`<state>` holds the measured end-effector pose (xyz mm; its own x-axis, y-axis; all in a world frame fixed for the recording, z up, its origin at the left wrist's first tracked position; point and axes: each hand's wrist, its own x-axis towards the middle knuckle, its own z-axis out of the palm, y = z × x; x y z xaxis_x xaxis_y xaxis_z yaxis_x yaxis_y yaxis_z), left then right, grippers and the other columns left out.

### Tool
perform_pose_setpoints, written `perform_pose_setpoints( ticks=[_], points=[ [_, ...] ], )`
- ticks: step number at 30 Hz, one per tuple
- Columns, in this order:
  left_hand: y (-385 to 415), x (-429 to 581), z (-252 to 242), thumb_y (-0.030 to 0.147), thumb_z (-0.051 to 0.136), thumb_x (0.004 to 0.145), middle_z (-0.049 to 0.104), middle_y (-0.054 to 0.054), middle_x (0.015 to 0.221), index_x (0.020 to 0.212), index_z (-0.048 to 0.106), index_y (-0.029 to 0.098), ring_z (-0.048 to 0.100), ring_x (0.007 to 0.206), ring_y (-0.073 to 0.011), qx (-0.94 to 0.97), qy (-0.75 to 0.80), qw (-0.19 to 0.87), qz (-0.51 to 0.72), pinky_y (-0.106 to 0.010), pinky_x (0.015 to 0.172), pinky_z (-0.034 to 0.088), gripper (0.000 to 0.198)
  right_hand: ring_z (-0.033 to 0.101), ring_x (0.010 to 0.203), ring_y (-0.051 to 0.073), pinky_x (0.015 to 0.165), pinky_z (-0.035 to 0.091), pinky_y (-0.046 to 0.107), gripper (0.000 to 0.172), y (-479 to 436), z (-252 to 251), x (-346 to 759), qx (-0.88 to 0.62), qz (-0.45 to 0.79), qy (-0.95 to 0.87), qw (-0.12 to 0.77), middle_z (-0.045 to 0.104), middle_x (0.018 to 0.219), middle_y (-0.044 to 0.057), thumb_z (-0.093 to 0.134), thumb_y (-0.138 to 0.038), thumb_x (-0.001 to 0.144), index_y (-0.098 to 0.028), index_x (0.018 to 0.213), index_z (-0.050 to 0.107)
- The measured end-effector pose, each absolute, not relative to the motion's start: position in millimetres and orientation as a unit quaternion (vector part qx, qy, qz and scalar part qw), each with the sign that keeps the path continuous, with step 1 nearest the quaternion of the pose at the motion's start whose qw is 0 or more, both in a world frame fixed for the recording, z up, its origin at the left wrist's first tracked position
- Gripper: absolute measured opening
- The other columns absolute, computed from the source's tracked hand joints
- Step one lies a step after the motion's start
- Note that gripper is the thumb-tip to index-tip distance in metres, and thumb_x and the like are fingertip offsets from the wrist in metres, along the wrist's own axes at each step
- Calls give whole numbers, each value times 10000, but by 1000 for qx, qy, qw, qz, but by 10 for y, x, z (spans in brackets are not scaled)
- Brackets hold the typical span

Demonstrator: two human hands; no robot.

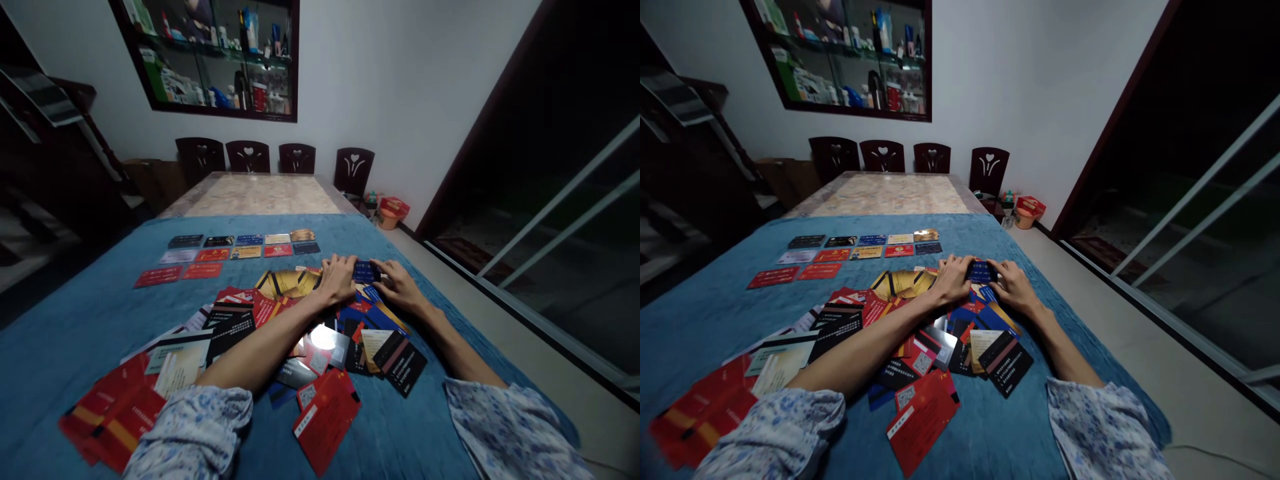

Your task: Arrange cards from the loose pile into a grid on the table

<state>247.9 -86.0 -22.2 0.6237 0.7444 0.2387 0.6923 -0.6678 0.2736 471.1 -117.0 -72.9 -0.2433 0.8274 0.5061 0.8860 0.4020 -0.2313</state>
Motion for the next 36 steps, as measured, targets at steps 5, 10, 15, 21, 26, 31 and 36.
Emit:
perform_pose_setpoints(
  ticks=[5,10,15,21,26,31,36],
  points=[
    [-832,2483,-232,183,519,844,617,-153,1263,1342,483,164,481,1186,-332,899,400,77,162,-494,975,385,499,569,970,291,860,504,463,556,-1170,-711,4723,-551,-62,-791,258,601,1034,116,564,-322,896,-247,1444,508],
    [-837,2475,-154,181,524,843,615,-170,1276,1331,485,158,474,1201,-346,901,401,82,146,-506,966,389,490,570,959,300,830,497,465,535,-1160,-676,4726,-549,-83,-799,231,621,1038,138,543,-347,915,-213,1432,509],
    [-833,2477,-68,221,558,848,609,-194,1279,1308,493,141,471,1214,-367,902,406,88,118,-518,966,395,471,570,939,292,802,494,446,524,-1145,-625,4720,-550,-83,-803,214,639,1031,130,558,-379,913,-239,1417,523],
    [-825,2430,12,185,583,795,615,-208,1256,1274,503,128,469,1231,-379,910,401,71,80,-545,970,398,489,560,969,293,805,492,428,511,-1131,-542,4690,-545,-87,-812,189,626,1066,141,581,-433,913,-236,1385,565],
    [-778,2364,81,179,556,812,612,-209,1274,1267,513,140,472,1238,-383,914,397,60,63,-573,969,405,458,545,1023,301,857,498,462,516,-1079,-484,4659,-534,-71,-818,202,605,1142,145,620,-449,891,-255,1368,596],
    [-679,2290,61,205,573,819,588,-194,1283,1248,534,171,460,1243,-378,916,395,49,50,-594,975,403,433,542,1047,306,877,503,472,544,-1041,-420,4611,-522,-46,-831,187,599,1187,154,619,-453,895,-246,1397,582],
    [-619,2173,49,203,586,806,554,-168,1295,1213,552,178,446,1250,-354,921,385,38,48,-583,985,404,408,544,1052,305,879,500,464,579,-998,-350,4528,-513,-32,-840,175,608,1169,154,618,-494,893,-240,1412,577]
  ],
)
